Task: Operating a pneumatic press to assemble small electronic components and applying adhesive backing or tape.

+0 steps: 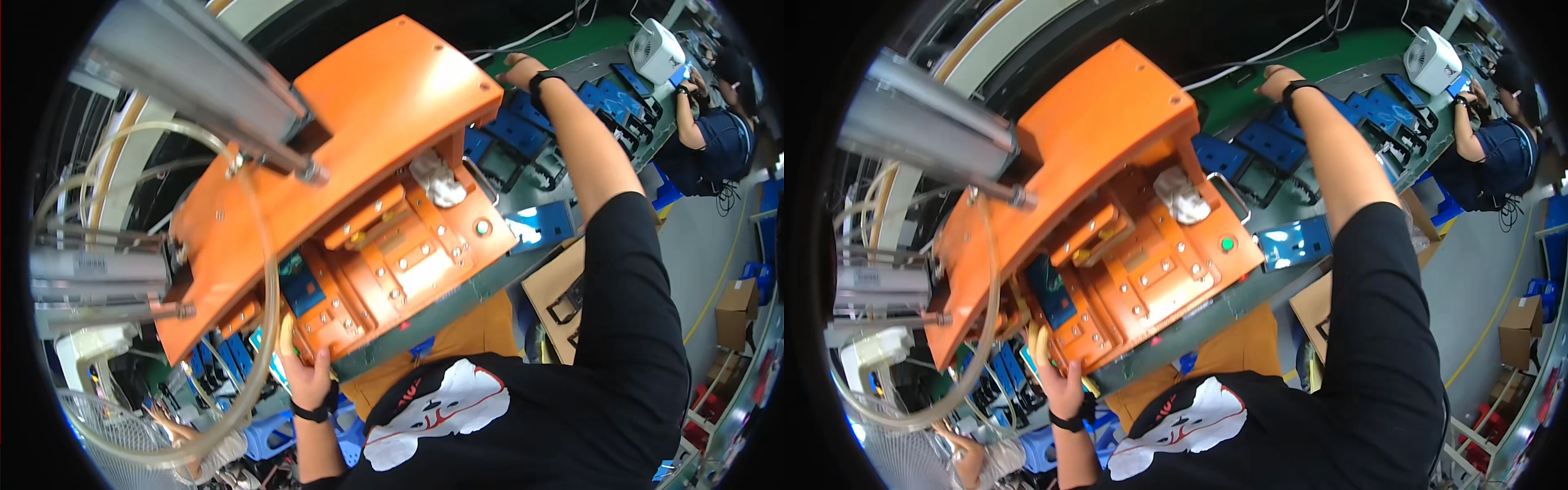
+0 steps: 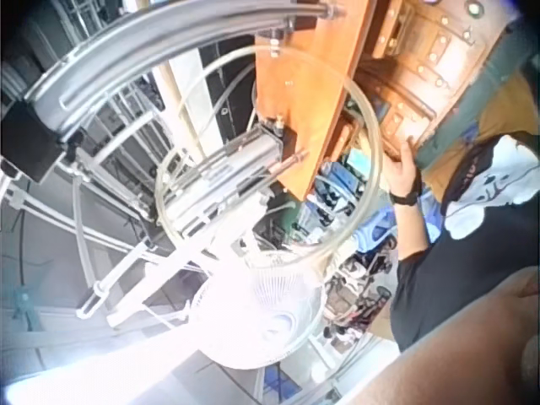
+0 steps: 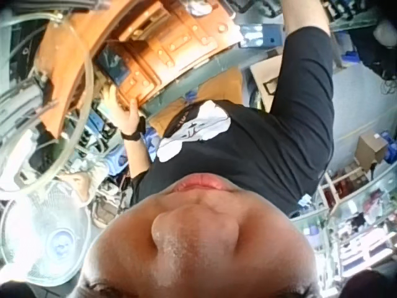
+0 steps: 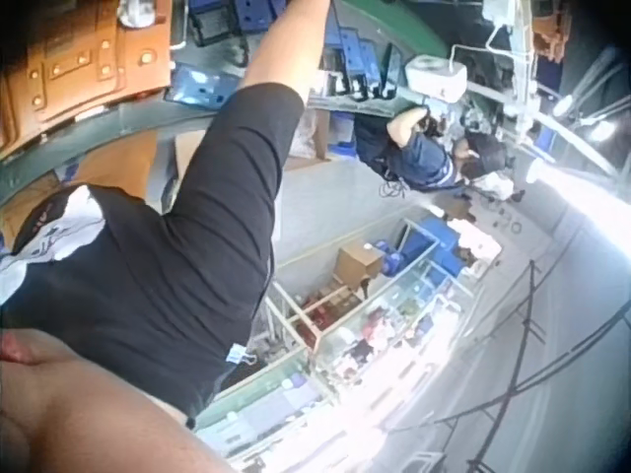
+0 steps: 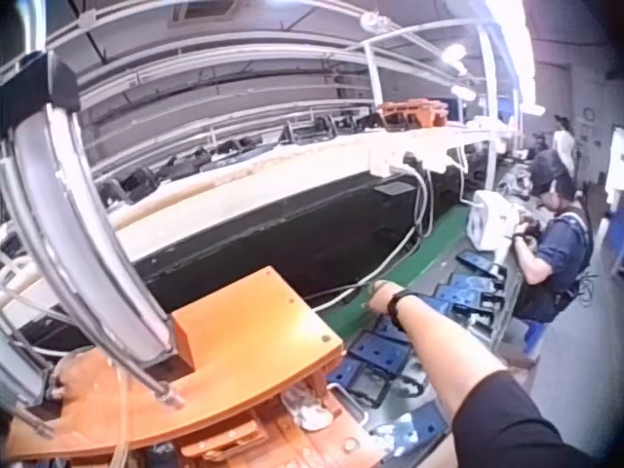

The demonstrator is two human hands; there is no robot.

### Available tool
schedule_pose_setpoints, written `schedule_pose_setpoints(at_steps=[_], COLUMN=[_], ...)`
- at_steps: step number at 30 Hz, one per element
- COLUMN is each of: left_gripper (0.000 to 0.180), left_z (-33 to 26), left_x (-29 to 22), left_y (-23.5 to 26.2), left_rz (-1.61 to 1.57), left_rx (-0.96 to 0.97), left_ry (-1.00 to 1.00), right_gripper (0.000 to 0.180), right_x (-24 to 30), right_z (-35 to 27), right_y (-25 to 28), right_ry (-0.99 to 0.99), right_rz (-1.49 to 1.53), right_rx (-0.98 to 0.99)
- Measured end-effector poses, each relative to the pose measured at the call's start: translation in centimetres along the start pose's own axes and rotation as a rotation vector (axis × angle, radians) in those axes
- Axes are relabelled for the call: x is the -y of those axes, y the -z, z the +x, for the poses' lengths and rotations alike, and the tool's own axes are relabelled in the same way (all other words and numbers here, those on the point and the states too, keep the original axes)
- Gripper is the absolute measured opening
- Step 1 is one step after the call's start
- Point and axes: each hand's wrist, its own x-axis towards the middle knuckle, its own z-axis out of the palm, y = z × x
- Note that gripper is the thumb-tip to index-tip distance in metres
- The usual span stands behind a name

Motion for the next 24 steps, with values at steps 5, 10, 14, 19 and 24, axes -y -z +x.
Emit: schedule_pose_setpoints(at_steps=[5,10,14,19,24], left_gripper=[0.072,0.087,0.088,0.085,0.067], left_z=[-1.3,-0.2,0.6,-0.4,-1.5], left_x=[0.8,-0.6,-0.8,0.2,1.2], left_y=[-3.3,-4.0,-4.6,-3.8,-3.3], left_rz=[-0.129,-0.079,-0.096,-0.115,-0.263], left_rx=[-0.218,-0.263,-0.273,-0.306,-0.382], left_ry=[0.006,-0.033,-0.032,-0.079,-0.105], right_gripper=[0.086,0.080,0.068,0.070,0.057], right_x=[5.6,6.2,3.9,4.8,2.1], right_z=[1.9,5.8,7.9,1.8,-16.0], right_y=[0.7,-1.9,-3.3,0.3,6.0], right_ry=[-0.308,-0.254,-0.167,-0.095,-0.173], right_rz=[-0.214,-0.198,-0.025,0.217,0.814], right_rx=[0.045,-0.094,-0.074,-0.136,0.108])
